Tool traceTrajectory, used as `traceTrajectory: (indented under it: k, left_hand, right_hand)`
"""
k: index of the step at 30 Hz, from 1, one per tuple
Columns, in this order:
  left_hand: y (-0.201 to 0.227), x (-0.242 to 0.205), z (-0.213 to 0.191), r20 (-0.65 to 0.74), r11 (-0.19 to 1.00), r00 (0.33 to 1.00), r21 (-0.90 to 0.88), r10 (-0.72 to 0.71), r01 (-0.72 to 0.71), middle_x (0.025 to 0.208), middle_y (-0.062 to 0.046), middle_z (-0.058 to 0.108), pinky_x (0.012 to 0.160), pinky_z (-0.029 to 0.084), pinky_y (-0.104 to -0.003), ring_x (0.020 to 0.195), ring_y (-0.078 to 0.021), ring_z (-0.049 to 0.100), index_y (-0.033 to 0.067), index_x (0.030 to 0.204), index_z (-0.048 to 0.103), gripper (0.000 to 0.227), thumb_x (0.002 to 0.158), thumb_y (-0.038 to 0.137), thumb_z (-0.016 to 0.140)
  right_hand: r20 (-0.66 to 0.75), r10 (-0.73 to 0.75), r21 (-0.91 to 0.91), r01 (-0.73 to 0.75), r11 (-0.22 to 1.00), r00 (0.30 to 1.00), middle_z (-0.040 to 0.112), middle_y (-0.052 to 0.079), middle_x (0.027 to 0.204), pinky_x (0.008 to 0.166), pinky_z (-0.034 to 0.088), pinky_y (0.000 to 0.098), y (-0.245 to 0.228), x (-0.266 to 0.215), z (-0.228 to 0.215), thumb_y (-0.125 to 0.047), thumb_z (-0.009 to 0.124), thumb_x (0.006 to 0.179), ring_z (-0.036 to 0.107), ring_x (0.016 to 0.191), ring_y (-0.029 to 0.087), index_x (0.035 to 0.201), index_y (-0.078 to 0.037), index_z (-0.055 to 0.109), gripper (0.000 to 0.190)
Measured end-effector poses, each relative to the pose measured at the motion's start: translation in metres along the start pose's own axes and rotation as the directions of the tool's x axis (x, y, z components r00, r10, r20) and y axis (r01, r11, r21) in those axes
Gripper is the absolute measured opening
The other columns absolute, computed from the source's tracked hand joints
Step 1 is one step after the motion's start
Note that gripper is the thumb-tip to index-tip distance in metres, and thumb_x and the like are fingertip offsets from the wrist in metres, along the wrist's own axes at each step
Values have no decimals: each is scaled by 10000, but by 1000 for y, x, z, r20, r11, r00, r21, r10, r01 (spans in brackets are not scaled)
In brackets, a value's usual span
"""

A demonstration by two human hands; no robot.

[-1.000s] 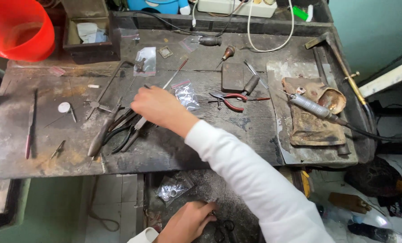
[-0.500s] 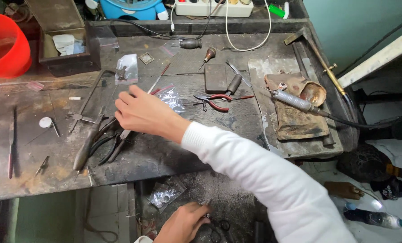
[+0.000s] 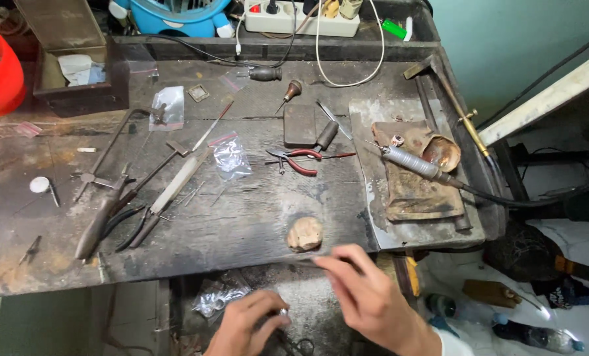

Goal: Filing and shaping a small metal jewelry component on a workbench

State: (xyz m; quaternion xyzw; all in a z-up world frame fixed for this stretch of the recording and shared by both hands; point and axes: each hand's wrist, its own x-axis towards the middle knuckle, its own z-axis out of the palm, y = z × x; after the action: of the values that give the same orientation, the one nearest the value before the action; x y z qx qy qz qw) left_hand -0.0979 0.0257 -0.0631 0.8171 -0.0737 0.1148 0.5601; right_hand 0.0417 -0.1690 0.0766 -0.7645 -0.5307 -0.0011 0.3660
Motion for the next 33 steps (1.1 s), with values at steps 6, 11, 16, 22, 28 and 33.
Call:
traceTrajectory:
  k: [6,11,16,22,28,33]
  left_hand:
    - [49,67,-4,-172,987,976,119,132,-112,952,-69,647,683,536,-284,751,-177,667,84,1007,735,172,871,146,820]
    - [70,114,0,-120,979,975,97,190,-179,965,-83,603,667,532,-296,720,-191,653,16,964,674,164,912,129,781]
    - [48,125,9,-138,974,970,141,199,-180,993,-97,609,692,546,-300,706,-198,659,25,963,689,133,920,120,770]
    - [30,115,14,-228,956,931,137,285,-259,973,-123,578,623,510,-270,631,-165,605,31,1020,697,178,889,77,808]
    - [23,112,13,-246,943,918,193,313,-270,1019,-98,609,663,546,-264,679,-151,637,52,1070,712,221,885,99,824]
    - [16,106,9,-157,917,917,227,367,-328,1064,-136,604,704,548,-320,797,-233,642,51,1211,669,263,953,32,716]
  right_hand:
    - [-465,353,39,-380,924,812,715,124,981,807,555,262,14,-69,24,-98,594,960,713,861,199,1065,9,736,207]
    - [-602,428,128,-448,885,674,715,77,758,643,539,232,16,-90,46,-79,628,925,644,614,130,1031,26,753,195]
    - [-596,700,356,-652,669,393,678,-20,580,463,370,138,19,-96,71,-160,672,899,493,500,-14,1091,-95,808,244]
    - [-595,660,397,-546,737,458,661,10,672,432,326,143,28,-81,76,-128,631,935,501,470,5,1222,-48,728,314]
    - [-727,467,254,-435,864,503,721,4,672,372,366,120,48,-79,110,-148,648,943,505,419,-8,1195,-71,701,269]
    - [-705,581,305,-565,766,407,735,13,648,437,456,152,38,-80,113,-167,660,912,615,486,26,1114,-74,749,239]
